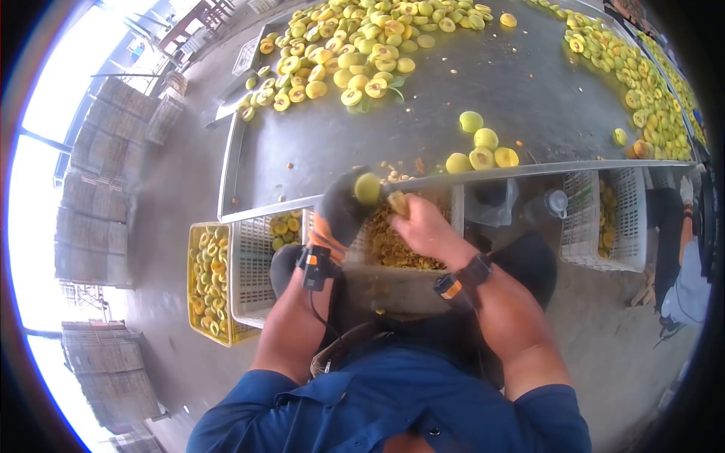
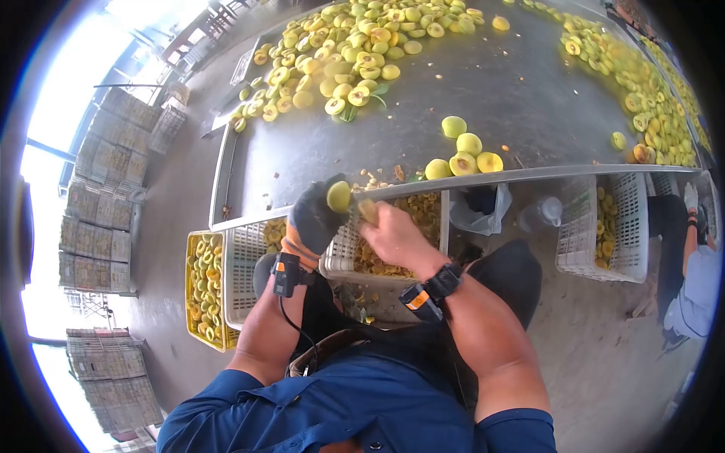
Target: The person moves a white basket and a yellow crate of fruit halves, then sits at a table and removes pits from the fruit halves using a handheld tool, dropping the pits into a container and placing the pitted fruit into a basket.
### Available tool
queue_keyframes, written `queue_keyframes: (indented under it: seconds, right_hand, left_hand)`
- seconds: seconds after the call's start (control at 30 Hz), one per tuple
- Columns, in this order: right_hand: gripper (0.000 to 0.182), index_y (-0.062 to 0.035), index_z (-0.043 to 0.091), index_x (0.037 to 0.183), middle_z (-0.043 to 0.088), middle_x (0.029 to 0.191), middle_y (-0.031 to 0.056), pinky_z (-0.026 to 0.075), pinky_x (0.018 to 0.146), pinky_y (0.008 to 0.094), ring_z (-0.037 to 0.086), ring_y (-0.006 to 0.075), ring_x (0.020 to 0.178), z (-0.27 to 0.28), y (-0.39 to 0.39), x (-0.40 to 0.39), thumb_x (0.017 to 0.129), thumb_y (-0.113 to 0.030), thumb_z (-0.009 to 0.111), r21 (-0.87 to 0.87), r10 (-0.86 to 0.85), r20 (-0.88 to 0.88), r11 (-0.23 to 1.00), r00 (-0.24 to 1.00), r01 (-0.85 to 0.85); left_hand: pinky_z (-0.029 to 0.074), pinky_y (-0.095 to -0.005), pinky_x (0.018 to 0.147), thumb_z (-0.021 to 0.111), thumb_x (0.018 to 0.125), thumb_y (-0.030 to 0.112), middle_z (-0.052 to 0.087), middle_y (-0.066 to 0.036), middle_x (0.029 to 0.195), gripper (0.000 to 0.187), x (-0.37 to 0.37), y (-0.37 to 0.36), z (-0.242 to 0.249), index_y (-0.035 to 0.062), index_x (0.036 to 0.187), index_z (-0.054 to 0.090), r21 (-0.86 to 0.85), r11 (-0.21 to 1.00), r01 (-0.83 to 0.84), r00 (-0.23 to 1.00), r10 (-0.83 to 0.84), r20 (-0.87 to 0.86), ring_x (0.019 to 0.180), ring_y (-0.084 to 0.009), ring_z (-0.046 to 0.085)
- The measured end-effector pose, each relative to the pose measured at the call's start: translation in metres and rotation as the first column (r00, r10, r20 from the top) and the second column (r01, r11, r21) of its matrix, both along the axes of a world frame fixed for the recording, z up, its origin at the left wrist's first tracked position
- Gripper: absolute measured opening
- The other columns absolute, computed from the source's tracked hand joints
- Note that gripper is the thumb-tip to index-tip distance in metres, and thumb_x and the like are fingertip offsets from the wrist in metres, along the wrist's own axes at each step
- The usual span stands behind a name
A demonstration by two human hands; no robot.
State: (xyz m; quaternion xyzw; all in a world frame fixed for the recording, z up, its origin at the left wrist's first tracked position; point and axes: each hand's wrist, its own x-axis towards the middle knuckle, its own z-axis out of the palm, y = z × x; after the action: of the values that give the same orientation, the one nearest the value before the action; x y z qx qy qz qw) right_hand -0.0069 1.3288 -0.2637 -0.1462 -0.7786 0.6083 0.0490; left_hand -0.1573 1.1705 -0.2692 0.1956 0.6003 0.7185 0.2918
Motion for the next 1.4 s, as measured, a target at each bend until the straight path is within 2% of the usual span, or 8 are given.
queue_keyframes:
  seconds: [0.03, 0.13, 0.4, 0.6, 0.7, 1.0, 1.1, 1.4]
  right_hand:
    - [0.034, 0.0054, 0.065, 0.120, 0.074, 0.106, 0.0248, 0.055, 0.093, 0.0443, 0.073, 0.0365, 0.103, -0.003, -0.005, -0.004, 0.098, -0.020, 0.070, 0.031, 0.005, 0.014, 0.999, 1.000, -0.005]
    - [0.034, 0.0048, 0.064, 0.117, 0.073, 0.106, 0.0287, 0.054, 0.092, 0.0503, 0.070, 0.0460, 0.105, 0.001, -0.025, -0.002, 0.098, -0.023, 0.069, 0.042, 0.071, 0.011, 0.997, 0.997, -0.071]
    - [0.033, 0.0059, 0.065, 0.117, 0.073, 0.109, 0.0322, 0.055, 0.094, 0.0511, 0.069, 0.0498, 0.108, -0.005, -0.012, -0.003, 0.097, -0.021, 0.067, -0.136, 0.045, 0.021, 0.990, 0.999, -0.042]
    - [0.035, 0.0079, 0.063, 0.117, 0.072, 0.107, 0.0344, 0.055, 0.093, 0.0521, 0.069, 0.0509, 0.108, -0.003, -0.010, -0.005, 0.096, -0.019, 0.069, -0.019, -0.020, 0.089, 1.000, 0.996, 0.021]
    - [0.035, 0.0068, 0.061, 0.122, 0.072, 0.106, 0.0324, 0.054, 0.091, 0.0510, 0.069, 0.0510, 0.106, -0.006, -0.010, -0.005, 0.098, -0.018, 0.065, 0.038, -0.021, 0.112, 0.999, 0.994, 0.017]
    - [0.029, 0.0080, 0.059, 0.110, 0.070, 0.093, 0.0354, 0.054, 0.084, 0.0578, 0.067, 0.0565, 0.095, -0.013, -0.015, -0.005, 0.097, -0.017, 0.066, 0.120, 0.048, 0.038, 0.991, 0.998, -0.053]
    - [0.021, 0.0047, 0.060, 0.107, 0.070, 0.080, 0.0263, 0.055, 0.067, 0.0518, 0.071, 0.0457, 0.073, -0.032, -0.018, -0.009, 0.099, -0.015, 0.062, -0.012, 0.118, -0.220, 0.992, 0.968, -0.124]
    - [0.008, -0.0076, 0.053, 0.101, 0.050, 0.073, -0.0003, 0.039, 0.042, 0.0302, 0.048, 0.0104, 0.047, 0.016, -0.003, 0.000, 0.107, -0.013, 0.054, -0.847, 0.470, 0.157, 0.517, 0.869, -0.127]
  left_hand:
    - [0.057, -0.0410, 0.100, 0.060, 0.108, 0.029, 0.072, -0.016, 0.128, 0.045, 0.011, 0.004, 0.002, -0.0005, 0.141, 0.065, 0.155, 0.987, -0.034, 0.949, -0.016, 0.314, 0.115, -0.0290, 0.069]
    - [0.059, -0.0372, 0.095, 0.064, 0.102, 0.006, 0.073, -0.015, 0.124, 0.037, 0.013, 0.011, -0.030, 0.0001, 0.138, 0.064, -0.018, 1.000, -0.003, 0.982, -0.001, -0.189, 0.110, -0.0254, 0.072]
    - [0.061, -0.0359, 0.096, 0.051, 0.115, 0.020, 0.073, -0.015, 0.127, 0.036, 0.020, 0.012, -0.016, -0.0049, 0.138, 0.061, -0.263, 0.962, -0.068, 0.879, -0.067, -0.473, 0.110, -0.0238, 0.072]
    - [0.059, -0.0350, 0.088, 0.048, 0.117, 0.037, 0.073, -0.010, 0.109, 0.043, 0.032, 0.037, 0.013, 0.0013, 0.129, 0.069, 0.100, 0.964, -0.246, 0.808, 0.147, 0.570, 0.100, -0.0207, 0.071]
    - [0.058, -0.0361, 0.089, 0.047, 0.116, 0.045, 0.073, -0.010, 0.108, 0.051, 0.033, 0.042, 0.015, 0.0009, 0.126, 0.071, 0.061, 0.954, -0.292, 0.745, 0.187, 0.640, 0.098, -0.0214, 0.071]
    - [0.059, -0.0331, 0.088, 0.056, 0.112, 0.036, 0.076, -0.013, 0.109, 0.044, 0.031, 0.037, -0.003, -0.0028, 0.124, 0.073, -0.101, 0.960, -0.261, 0.878, 0.280, 0.388, 0.098, -0.0213, 0.072]
    - [0.060, -0.0330, 0.083, 0.056, 0.112, 0.034, 0.076, -0.012, 0.105, 0.043, 0.032, 0.034, 0.002, -0.0041, 0.122, 0.073, -0.108, 0.969, -0.220, 0.940, 0.241, 0.243, 0.091, -0.0212, 0.073]
    - [0.061, -0.0361, 0.080, 0.070, 0.087, -0.005, 0.077, -0.014, 0.103, 0.035, 0.025, 0.022, 0.011, 0.0055, 0.121, 0.071, -0.309, 0.947, -0.089, 0.898, -0.058, -0.436, 0.093, -0.0263, 0.077]
